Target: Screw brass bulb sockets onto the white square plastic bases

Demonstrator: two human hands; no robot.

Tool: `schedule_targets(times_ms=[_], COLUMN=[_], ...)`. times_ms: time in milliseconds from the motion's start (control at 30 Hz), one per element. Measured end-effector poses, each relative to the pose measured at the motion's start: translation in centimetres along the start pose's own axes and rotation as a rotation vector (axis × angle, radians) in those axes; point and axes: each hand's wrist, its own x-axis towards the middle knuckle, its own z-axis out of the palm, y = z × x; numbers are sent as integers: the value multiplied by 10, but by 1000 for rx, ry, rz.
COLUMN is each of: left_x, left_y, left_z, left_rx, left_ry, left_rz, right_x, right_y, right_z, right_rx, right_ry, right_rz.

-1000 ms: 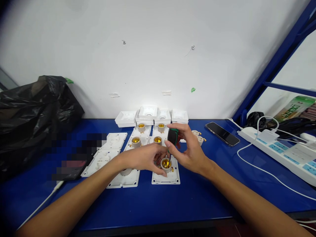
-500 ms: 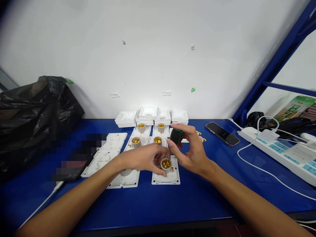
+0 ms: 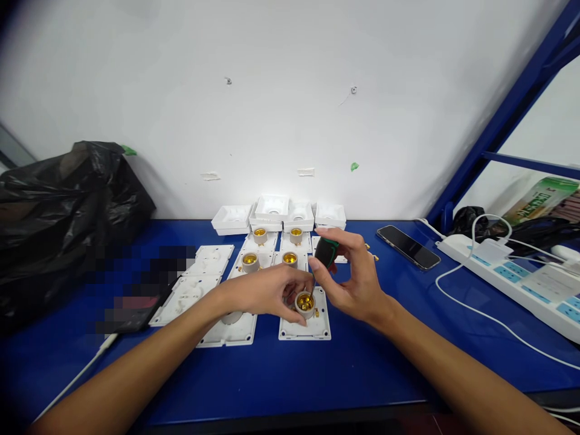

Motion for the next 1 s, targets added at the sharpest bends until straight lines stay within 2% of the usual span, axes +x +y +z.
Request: schedule_targets(times_ms=[233, 400, 733, 1000], left_x=[-1, -1, -4, -2], left_y=[6, 10, 11, 9], left_z=[1, 2, -2, 0], left_rx=[117, 185, 19, -25], left_ry=[37, 51, 6, 37], left_rz=[-44, -54, 16, 4], right_x=[2, 3, 4, 4], right_y=[-1, -1, -3, -7], right_z=[-2, -2, -1, -1], right_rx=[18, 40, 22, 9], right_ry=[58, 38, 62, 81], right_rz=[12, -17, -16, 14])
